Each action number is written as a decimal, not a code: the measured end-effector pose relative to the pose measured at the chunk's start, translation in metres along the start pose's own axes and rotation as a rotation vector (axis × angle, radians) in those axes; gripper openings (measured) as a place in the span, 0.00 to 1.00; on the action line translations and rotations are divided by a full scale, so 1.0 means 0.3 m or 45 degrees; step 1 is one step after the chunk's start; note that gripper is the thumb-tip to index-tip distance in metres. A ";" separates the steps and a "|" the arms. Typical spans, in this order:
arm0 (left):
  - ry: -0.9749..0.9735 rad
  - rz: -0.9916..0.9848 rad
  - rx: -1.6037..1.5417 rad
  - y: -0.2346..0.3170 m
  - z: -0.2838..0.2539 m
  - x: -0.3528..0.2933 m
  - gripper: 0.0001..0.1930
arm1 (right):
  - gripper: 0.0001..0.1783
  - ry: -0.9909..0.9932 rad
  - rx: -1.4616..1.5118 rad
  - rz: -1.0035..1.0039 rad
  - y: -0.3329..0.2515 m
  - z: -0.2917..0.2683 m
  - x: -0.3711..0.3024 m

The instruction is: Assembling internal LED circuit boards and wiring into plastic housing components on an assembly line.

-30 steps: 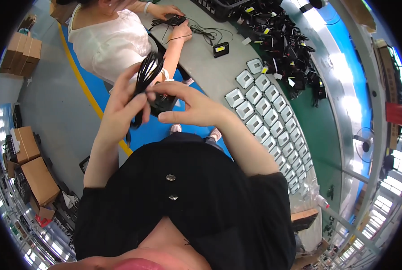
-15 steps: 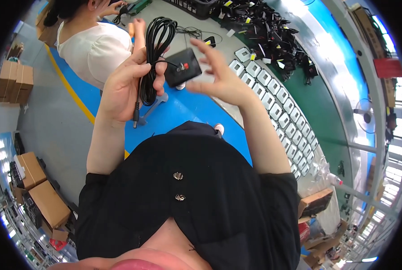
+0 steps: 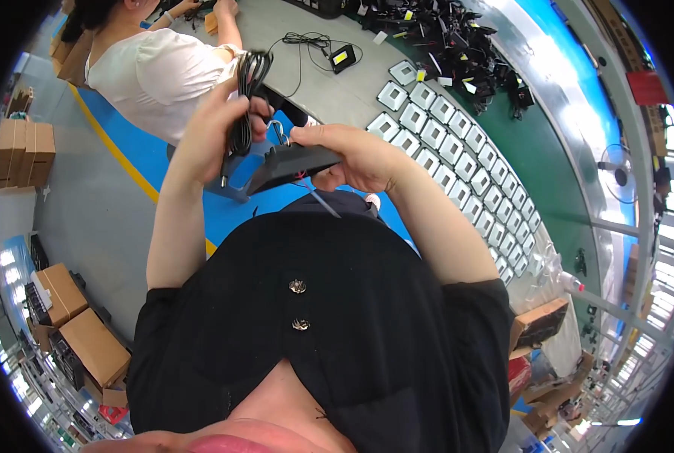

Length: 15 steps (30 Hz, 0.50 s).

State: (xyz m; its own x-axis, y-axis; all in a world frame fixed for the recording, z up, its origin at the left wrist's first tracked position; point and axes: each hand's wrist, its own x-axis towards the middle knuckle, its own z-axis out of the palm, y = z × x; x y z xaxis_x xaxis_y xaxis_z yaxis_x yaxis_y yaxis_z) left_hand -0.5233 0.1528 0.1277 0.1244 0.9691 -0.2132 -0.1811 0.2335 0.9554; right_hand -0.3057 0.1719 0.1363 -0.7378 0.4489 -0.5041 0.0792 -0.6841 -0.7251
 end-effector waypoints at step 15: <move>-0.079 0.045 0.317 0.051 0.041 -0.046 0.21 | 0.20 0.318 -0.609 -0.296 -0.237 0.002 0.029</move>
State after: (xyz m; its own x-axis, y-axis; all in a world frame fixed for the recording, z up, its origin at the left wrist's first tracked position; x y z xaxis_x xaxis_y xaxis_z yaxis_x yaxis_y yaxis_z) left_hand -0.5159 0.1421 0.1479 0.1829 0.9678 -0.1731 0.0581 0.1651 0.9846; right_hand -0.3182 0.2241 0.1838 -0.5962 0.7179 -0.3594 0.2706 -0.2419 -0.9318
